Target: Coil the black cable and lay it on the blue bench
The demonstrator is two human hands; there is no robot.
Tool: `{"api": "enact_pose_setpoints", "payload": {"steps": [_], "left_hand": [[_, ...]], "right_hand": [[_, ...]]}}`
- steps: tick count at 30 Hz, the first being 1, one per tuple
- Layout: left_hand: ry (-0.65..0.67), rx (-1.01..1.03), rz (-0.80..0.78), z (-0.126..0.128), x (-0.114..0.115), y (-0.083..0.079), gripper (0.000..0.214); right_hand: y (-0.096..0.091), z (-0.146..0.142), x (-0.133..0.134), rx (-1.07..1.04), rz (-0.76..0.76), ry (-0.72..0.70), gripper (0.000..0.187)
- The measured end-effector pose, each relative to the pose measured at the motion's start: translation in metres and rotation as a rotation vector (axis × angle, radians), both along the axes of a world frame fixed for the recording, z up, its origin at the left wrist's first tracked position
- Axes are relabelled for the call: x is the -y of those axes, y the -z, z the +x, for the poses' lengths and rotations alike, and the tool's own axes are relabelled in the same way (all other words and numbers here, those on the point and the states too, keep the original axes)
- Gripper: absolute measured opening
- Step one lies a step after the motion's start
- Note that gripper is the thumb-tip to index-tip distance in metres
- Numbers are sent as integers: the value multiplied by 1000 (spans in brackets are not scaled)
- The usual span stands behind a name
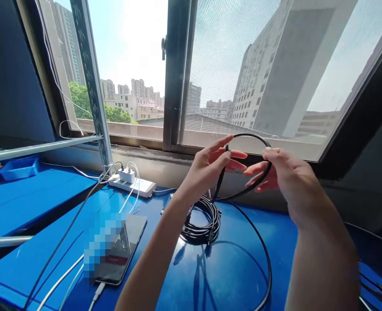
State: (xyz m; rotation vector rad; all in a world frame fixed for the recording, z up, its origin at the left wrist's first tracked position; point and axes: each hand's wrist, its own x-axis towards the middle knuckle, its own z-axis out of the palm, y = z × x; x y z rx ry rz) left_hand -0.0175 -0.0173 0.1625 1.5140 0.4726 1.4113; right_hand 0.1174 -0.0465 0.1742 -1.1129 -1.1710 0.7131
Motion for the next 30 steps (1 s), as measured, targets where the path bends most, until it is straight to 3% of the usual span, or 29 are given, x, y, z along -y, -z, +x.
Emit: {"api": "enact_pose_setpoints", "payload": {"steps": [4, 7, 11, 15, 19, 23, 27, 30], "left_hand": [[-129, 71, -10, -24, 0, -8, 35], [-221, 191, 2, -44, -7, -10, 25], [-227, 453, 79, -65, -18, -8, 14], [-271, 661, 138, -75, -19, -9, 24], [-313, 759, 75, -75, -9, -15, 31], [-307, 716, 52, -58, -4, -18, 28], [-306, 606, 95, -23, -4, -9, 24], [-282, 551, 129, 1, -1, 1, 23]], "right_hand": [[-3, 13, -13, -321, 10, 190, 19], [1, 24, -21, -452, 78, 191, 20], [6, 29, -24, -660, 118, 216, 27], [10, 35, -25, -897, 116, 144, 34], [5, 41, -19, -1016, 137, 15, 27], [-4, 36, -8, -844, 213, 7, 9], [0, 23, -4, -434, 284, -10, 54], [9, 18, -7, -88, 193, -105, 83]]}}
